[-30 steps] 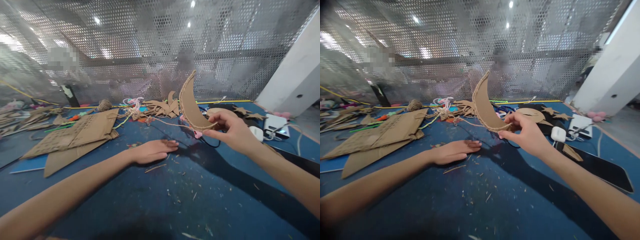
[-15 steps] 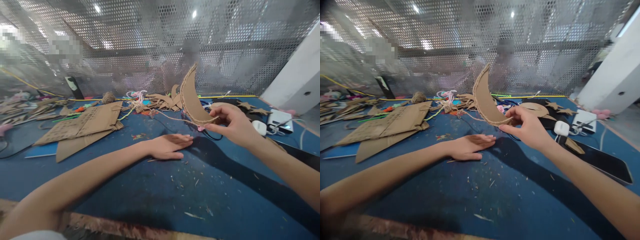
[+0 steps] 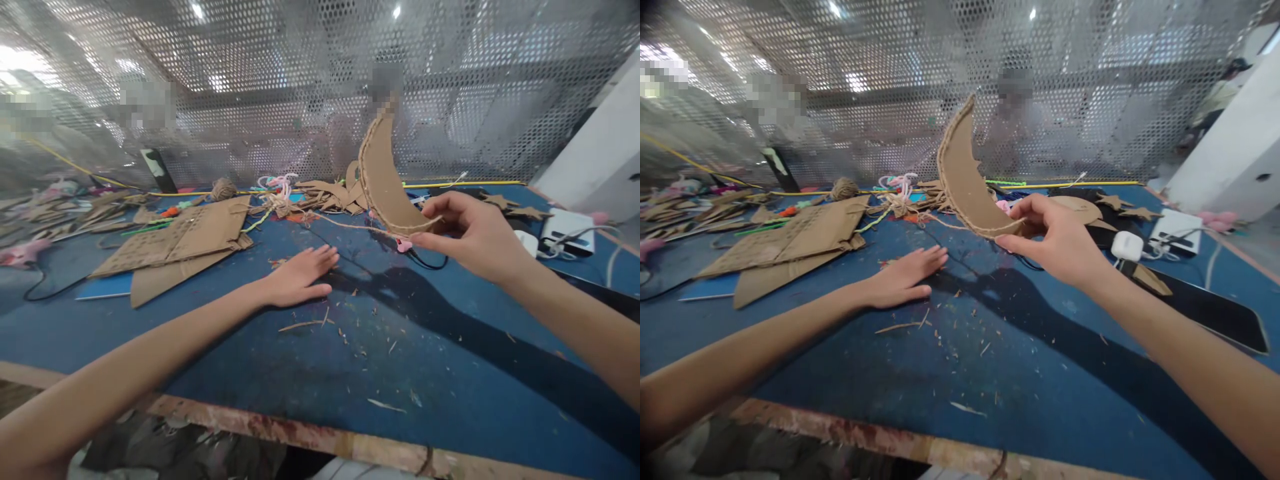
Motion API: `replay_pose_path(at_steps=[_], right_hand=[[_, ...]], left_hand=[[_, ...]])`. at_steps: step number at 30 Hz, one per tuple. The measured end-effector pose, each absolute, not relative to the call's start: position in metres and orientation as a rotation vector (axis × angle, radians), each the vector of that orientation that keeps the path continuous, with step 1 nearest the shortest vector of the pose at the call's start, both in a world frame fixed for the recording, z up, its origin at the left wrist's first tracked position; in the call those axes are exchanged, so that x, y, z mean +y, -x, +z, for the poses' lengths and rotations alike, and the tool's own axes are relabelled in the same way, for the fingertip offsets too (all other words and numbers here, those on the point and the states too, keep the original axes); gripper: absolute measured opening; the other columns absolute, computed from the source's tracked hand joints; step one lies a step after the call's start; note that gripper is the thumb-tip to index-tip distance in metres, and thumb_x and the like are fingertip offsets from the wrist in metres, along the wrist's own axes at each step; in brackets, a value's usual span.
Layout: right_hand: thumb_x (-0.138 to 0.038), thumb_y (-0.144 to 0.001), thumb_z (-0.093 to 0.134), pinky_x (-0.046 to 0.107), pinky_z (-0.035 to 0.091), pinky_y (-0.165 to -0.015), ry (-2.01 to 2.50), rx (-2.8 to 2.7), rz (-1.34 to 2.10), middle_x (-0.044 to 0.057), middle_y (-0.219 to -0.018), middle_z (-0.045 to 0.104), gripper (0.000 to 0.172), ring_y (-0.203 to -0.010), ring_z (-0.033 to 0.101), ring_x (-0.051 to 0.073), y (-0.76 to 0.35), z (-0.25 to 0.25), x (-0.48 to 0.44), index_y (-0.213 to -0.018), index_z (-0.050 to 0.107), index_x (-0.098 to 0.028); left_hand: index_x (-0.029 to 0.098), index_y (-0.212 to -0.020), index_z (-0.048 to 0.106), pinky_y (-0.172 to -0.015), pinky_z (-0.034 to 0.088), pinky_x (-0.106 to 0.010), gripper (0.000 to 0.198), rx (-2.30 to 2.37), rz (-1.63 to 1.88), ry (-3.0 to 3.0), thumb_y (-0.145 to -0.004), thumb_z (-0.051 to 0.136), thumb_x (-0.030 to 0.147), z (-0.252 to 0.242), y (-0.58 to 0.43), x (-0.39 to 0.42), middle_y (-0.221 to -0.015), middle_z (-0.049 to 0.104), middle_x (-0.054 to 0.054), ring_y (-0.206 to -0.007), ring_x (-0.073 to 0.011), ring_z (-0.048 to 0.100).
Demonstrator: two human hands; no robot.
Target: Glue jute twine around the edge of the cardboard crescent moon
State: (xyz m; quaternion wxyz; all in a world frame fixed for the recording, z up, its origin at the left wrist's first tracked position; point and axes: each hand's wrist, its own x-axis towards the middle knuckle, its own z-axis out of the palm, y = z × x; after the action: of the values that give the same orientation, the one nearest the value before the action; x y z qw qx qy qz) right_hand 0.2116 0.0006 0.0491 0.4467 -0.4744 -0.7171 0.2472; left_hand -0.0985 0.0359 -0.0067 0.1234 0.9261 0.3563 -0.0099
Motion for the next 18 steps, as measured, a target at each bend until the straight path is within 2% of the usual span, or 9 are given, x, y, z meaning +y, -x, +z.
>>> replay_pose_path(at_steps=[2,4,8,9,10,12,14,18], right_hand=[[-0.041,-0.068,0.076,0.032,0.047,-0.057,1.164,-1.765,0.619,0.001,-0.076,0.067,0.033,-0.067,0.063,0.020,-0.211,0.051,-0.002,-0.088,0.055,-0.025],[-0.040,-0.068,0.076,0.032,0.048,-0.058,1.150,-1.765,0.619,0.001,-0.077,0.067,0.032,-0.069,0.064,0.020,-0.210,0.052,-0.003,-0.088,0.055,-0.025],[-0.039,-0.068,0.076,0.032,0.049,-0.061,1.115,-1.804,0.623,0.002,-0.079,0.066,0.032,-0.072,0.065,0.021,-0.208,0.048,-0.002,-0.086,0.055,-0.024],[-0.039,-0.068,0.076,0.033,0.049,-0.061,1.118,-1.819,0.611,0.001,-0.079,0.065,0.032,-0.071,0.064,0.020,-0.207,0.046,-0.002,-0.085,0.054,-0.023],[-0.040,-0.069,0.075,0.033,0.050,-0.061,1.128,-1.835,0.601,0.001,-0.079,0.065,0.031,-0.070,0.064,0.020,-0.206,0.044,-0.001,-0.084,0.054,-0.023],[-0.039,-0.070,0.073,0.034,0.050,-0.064,1.167,-1.864,0.597,0.002,-0.079,0.065,0.029,-0.071,0.063,0.020,-0.203,0.039,0.000,-0.085,0.054,-0.023],[-0.038,-0.071,0.072,0.035,0.050,-0.067,1.207,-1.876,0.627,0.002,-0.080,0.066,0.028,-0.074,0.064,0.021,-0.201,0.035,0.000,-0.087,0.054,-0.024],[-0.041,-0.070,0.073,0.036,0.049,-0.067,1.251,-1.876,0.612,0.002,-0.082,0.067,0.030,-0.073,0.064,0.022,-0.200,0.032,-0.002,-0.087,0.056,-0.024]], left_hand=[[0.007,-0.149,0.023,-0.119,0.008,-0.043,0.078,0.791,-0.134,-2.775,-0.093,0.023,0.061,-0.003,0.078,0.025,-0.157,0.014,-0.015,-0.147,-0.0255,0.011],[0.009,-0.149,0.023,-0.120,0.008,-0.040,0.077,0.593,-0.108,-2.732,-0.093,0.021,0.062,0.003,0.061,0.013,-0.158,0.015,-0.013,-0.146,-0.0245,0.013],[0.012,-0.137,0.047,-0.116,0.025,-0.036,0.078,0.372,0.106,-2.395,-0.096,-0.005,0.052,0.010,0.041,-0.001,-0.144,0.048,-0.011,-0.137,-0.0202,0.039],[0.012,-0.136,0.048,-0.115,0.027,-0.037,0.078,0.401,0.161,-2.364,-0.096,-0.006,0.050,0.009,0.037,-0.001,-0.142,0.050,-0.012,-0.136,-0.0201,0.041],[0.013,-0.138,0.046,-0.116,0.026,-0.040,0.075,0.459,0.190,-2.389,-0.097,-0.002,0.052,0.007,0.032,-0.002,-0.145,0.046,-0.012,-0.138,-0.0219,0.037],[0.017,-0.144,0.038,-0.117,0.013,-0.051,0.068,0.571,0.146,-2.568,-0.094,0.023,0.061,0.003,0.020,-0.003,-0.154,0.030,-0.012,-0.145,-0.0293,0.019],[0.023,-0.146,0.034,-0.116,0.002,-0.057,0.072,0.533,0.023,-2.753,-0.087,0.043,0.064,0.000,0.012,-0.004,-0.157,0.022,-0.009,-0.146,-0.0332,0.008],[0.023,-0.148,0.029,-0.120,0.010,-0.042,0.066,0.264,-0.059,-2.785,-0.091,0.047,0.050,0.004,0.021,-0.012,-0.155,0.028,-0.005,-0.145,-0.0243,0.018]])
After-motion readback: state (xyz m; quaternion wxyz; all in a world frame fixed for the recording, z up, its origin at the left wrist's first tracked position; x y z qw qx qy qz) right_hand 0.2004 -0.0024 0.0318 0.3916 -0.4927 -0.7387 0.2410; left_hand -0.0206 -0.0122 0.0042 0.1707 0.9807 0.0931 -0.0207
